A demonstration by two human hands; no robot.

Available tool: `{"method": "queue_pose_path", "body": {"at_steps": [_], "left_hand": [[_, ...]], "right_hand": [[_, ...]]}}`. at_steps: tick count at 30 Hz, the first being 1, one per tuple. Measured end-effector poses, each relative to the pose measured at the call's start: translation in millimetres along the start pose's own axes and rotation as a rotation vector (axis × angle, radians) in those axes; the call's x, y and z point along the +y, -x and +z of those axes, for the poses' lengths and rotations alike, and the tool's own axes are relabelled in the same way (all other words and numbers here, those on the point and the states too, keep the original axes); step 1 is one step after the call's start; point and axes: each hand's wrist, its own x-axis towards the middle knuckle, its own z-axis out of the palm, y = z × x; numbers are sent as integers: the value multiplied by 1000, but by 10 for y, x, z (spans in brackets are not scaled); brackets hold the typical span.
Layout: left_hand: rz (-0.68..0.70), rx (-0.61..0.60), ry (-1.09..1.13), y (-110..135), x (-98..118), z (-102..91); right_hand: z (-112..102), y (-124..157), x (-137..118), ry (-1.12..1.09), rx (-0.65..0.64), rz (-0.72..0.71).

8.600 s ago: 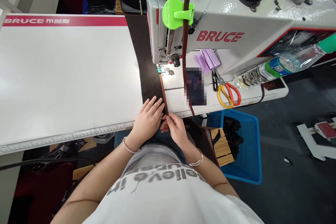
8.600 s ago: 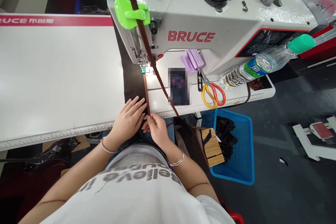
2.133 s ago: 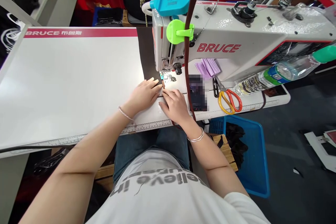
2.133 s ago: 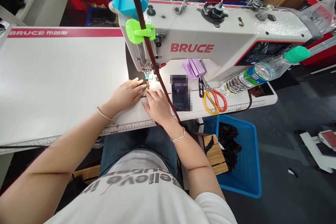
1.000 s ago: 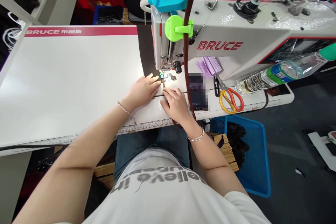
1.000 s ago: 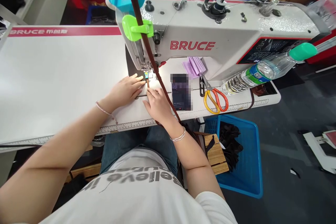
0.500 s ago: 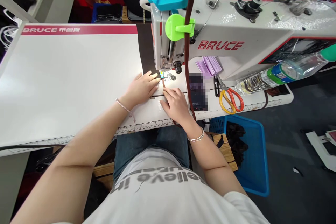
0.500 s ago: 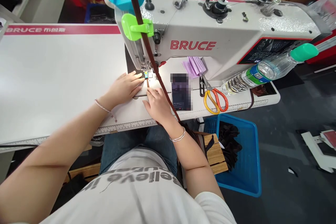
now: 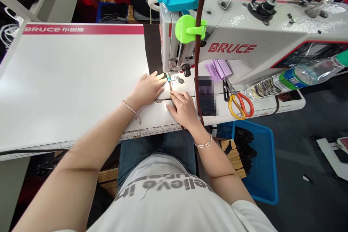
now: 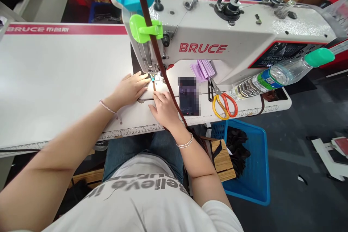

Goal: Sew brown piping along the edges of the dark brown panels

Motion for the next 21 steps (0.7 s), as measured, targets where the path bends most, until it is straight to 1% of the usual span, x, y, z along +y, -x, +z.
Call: {"method": "queue_pose_path", "body": {"at_steps": [12,21], "left_hand": [[-18,4,31,5,2,0],[-5,5,22,11,3,-12]], "right_hand": [[-7,0,-8,13,19,-12],[-13,1,-29,28,26,0]]}}
